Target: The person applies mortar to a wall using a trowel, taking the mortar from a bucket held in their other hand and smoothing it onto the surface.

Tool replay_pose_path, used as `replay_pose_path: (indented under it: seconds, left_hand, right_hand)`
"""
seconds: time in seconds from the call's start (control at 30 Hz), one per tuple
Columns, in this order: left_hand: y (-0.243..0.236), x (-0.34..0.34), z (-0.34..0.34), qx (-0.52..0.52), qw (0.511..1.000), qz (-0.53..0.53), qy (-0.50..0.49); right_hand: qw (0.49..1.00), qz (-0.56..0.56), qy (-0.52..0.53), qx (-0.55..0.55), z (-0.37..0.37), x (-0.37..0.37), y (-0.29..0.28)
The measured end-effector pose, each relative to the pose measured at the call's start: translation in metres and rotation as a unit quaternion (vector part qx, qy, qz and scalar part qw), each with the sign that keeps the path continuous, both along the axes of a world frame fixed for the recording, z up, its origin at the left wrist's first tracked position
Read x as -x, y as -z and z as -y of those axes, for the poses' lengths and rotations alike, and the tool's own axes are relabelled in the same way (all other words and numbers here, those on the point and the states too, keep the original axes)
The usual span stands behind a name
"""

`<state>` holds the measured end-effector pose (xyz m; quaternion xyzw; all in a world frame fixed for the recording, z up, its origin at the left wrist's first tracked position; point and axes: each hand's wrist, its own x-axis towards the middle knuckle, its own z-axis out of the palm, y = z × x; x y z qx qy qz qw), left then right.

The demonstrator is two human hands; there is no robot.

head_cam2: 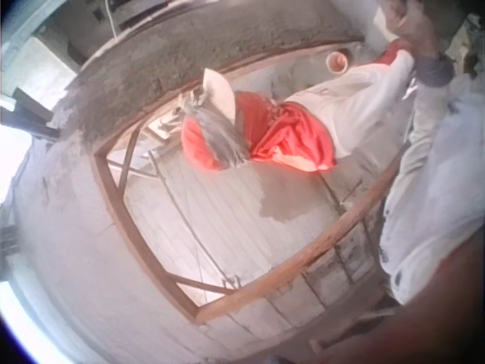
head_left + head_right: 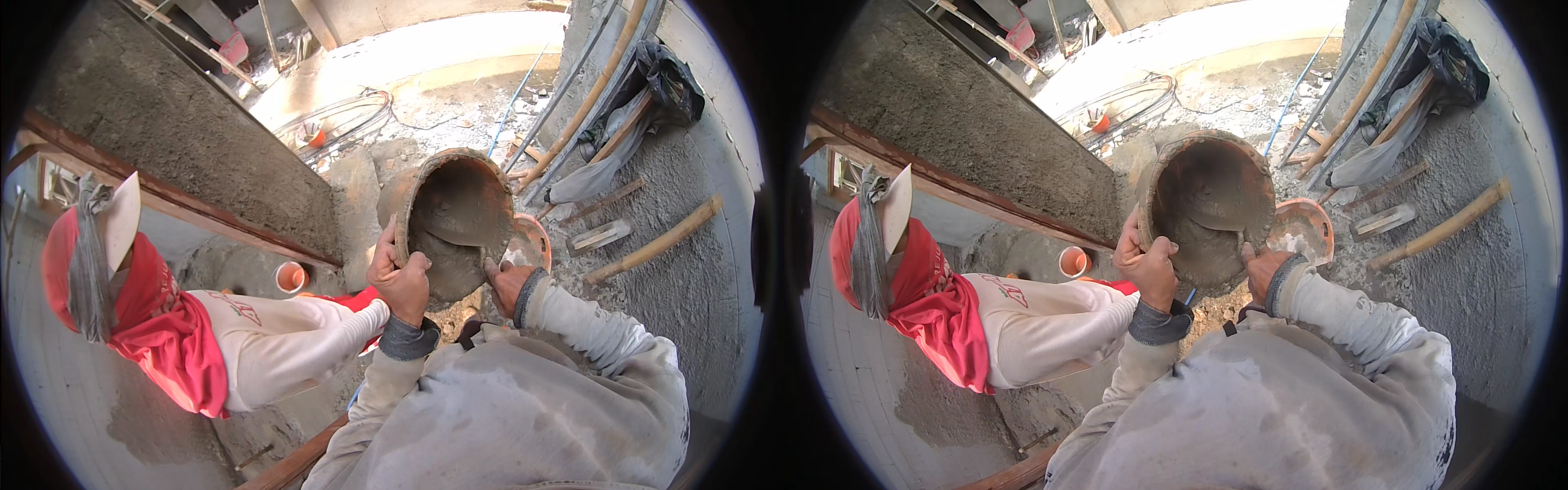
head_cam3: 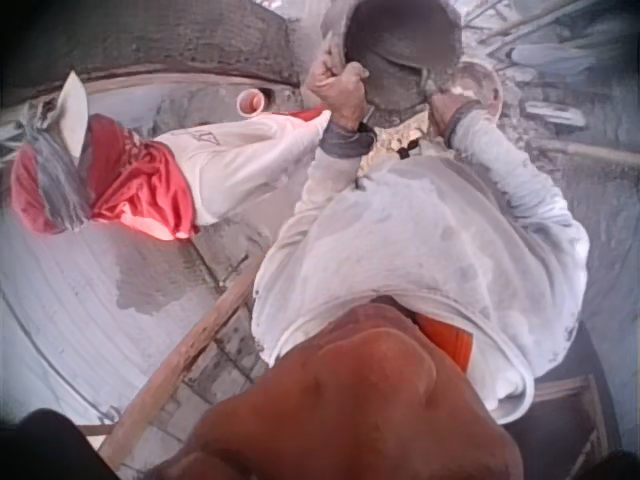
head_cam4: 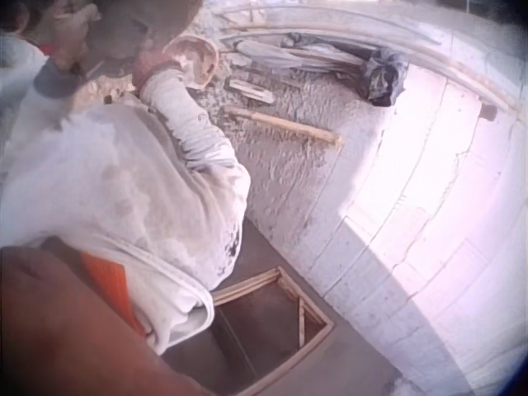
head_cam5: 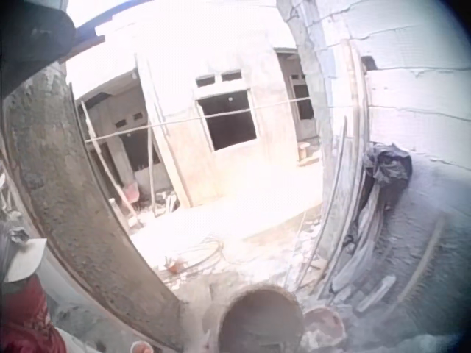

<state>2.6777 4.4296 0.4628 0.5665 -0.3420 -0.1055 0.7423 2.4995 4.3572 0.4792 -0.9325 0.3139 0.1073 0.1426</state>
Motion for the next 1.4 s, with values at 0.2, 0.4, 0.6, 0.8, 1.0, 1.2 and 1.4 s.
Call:
replay_pose_path:
  seconds: [0.2,0.4,0.6,0.8,1.0,1.2,1.4]
  left_hand:
    - [-0.010,0.037,0.012,0.019,0.972,0.200,0.124]
    - [-0.030,0.066,0.015,0.001,0.974,0.010,0.225]
    - [-0.013,0.062,0.011,0.013,0.961,-0.139,0.239]
    - [0.002,0.060,-0.014,0.021,0.961,-0.253,0.112]
    - [0.047,-0.011,-0.044,0.040,0.940,-0.328,-0.079]
    - [0.126,-0.127,-0.130,0.096,0.886,-0.344,-0.294]
    - [0.136,-0.218,-0.254,0.118,0.826,-0.277,-0.476]
  right_hand:
    - [0.902,0.214,0.234,-0.293,0.028,0.059,-0.034]
    - [0.648,0.264,0.268,-0.663,0.031,0.125,0.011]
    - [0.464,0.356,0.232,-0.777,0.003,0.104,0.036]
    - [0.398,0.361,0.200,-0.819,-0.020,0.047,0.042]
    - [0.384,0.313,0.191,-0.847,-0.037,-0.020,0.056]
    - [0.320,0.288,0.131,-0.893,-0.070,-0.122,0.108]
    - [0.358,0.443,0.099,-0.816,-0.084,-0.225,0.128]
